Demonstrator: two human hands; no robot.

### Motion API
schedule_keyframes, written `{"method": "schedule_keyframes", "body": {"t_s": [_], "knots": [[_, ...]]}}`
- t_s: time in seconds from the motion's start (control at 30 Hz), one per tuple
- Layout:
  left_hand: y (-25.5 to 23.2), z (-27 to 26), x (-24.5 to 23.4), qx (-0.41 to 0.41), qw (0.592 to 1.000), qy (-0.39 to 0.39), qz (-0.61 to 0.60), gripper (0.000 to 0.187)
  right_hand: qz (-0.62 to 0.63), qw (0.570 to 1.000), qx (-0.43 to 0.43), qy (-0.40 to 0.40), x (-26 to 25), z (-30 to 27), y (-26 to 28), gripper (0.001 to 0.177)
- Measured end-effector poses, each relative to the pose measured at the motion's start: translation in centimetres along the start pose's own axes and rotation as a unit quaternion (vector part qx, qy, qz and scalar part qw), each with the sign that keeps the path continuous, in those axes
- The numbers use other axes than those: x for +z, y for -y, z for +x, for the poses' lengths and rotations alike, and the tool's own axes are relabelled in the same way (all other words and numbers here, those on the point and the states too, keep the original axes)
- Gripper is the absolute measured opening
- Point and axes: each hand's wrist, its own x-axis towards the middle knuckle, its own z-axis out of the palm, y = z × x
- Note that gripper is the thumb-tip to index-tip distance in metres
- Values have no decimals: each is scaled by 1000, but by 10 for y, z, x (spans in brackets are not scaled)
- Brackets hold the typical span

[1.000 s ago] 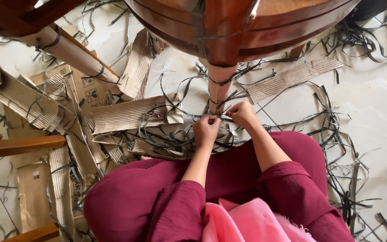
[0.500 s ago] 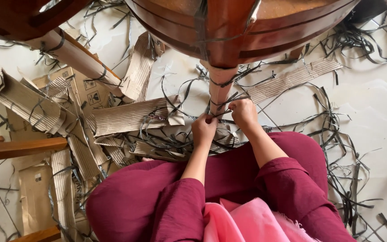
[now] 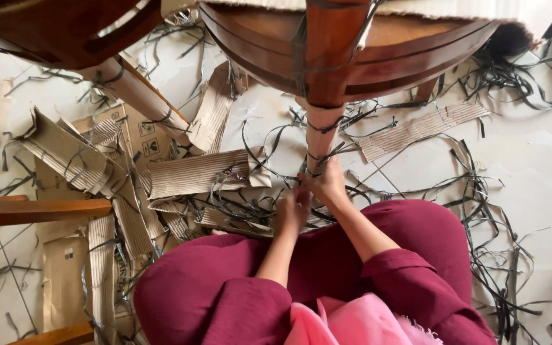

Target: Wrapping a wooden chair leg with corrugated cardboard and securing it with plastic strips for protection.

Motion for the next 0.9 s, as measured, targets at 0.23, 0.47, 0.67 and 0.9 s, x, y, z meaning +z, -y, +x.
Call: {"method": "schedule_keyframes", "body": {"t_s": [0.23, 0.47, 0.67, 0.9], "knots": [[34, -11, 32, 100, 994, 13, -42, 18, 96, 994, -4, -59, 12, 31, -28, 37], [51, -17, 34, 129, 990, -36, -39, 22, 127, 985, -75, -87, 9, 27, -24, 28], [62, -18, 36, 135, 990, -38, -33, 23, 141, 978, -111, -103, 0, 18, -9, 26], [43, -20, 27, 138, 989, -42, -36, 22, 110, 981, -119, -108, -8, 16, -1, 30]]}}
